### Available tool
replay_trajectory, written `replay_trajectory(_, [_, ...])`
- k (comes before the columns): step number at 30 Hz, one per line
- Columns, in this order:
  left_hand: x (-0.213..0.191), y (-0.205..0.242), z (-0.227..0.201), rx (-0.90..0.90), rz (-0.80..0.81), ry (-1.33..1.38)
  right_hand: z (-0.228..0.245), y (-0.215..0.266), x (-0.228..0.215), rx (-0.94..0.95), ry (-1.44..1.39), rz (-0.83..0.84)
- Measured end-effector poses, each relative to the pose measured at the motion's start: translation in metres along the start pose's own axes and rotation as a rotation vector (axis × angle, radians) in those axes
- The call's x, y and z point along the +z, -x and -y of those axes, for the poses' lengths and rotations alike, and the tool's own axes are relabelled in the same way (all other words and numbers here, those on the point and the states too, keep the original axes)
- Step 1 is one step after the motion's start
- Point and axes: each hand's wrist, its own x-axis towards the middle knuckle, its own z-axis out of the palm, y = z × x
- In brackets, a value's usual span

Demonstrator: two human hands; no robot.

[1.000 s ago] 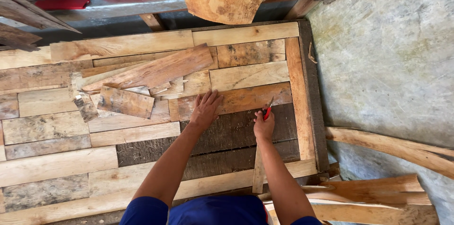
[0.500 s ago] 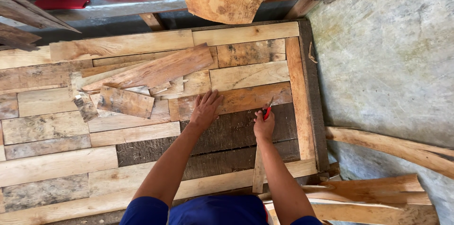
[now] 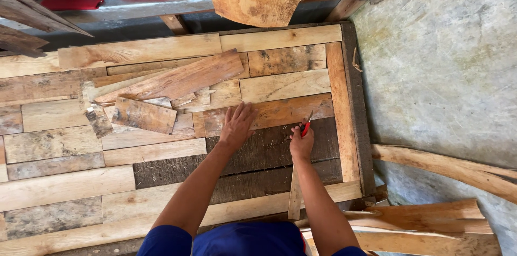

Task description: Cutting and arranging thin wood strips on a panel using a utility knife.

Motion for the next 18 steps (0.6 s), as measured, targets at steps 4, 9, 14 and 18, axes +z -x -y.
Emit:
replay_trajectory(4, [0.007,-0.001,-0.009,0.002,0.06,-0.029,0.018,0.008,0.003,0.029,0.007,-0.002])
replay_trajectory(9, [0.03,-0.005,-0.008,-0.006,-0.008,-0.065,0.019,0.011,0.004,0.042,-0.022,0.038])
replay_trajectory(14, [0.02,0.0,-0.01,-0.007,-0.001,-0.046,0.035,0.019,0.006,0.06,-0.038,0.098])
replay_trajectory(18, [0.013,0.002,-0.012,-0.023,0.022,-0.059,0.045,0.024,0.009,0.074,-0.017,0.131])
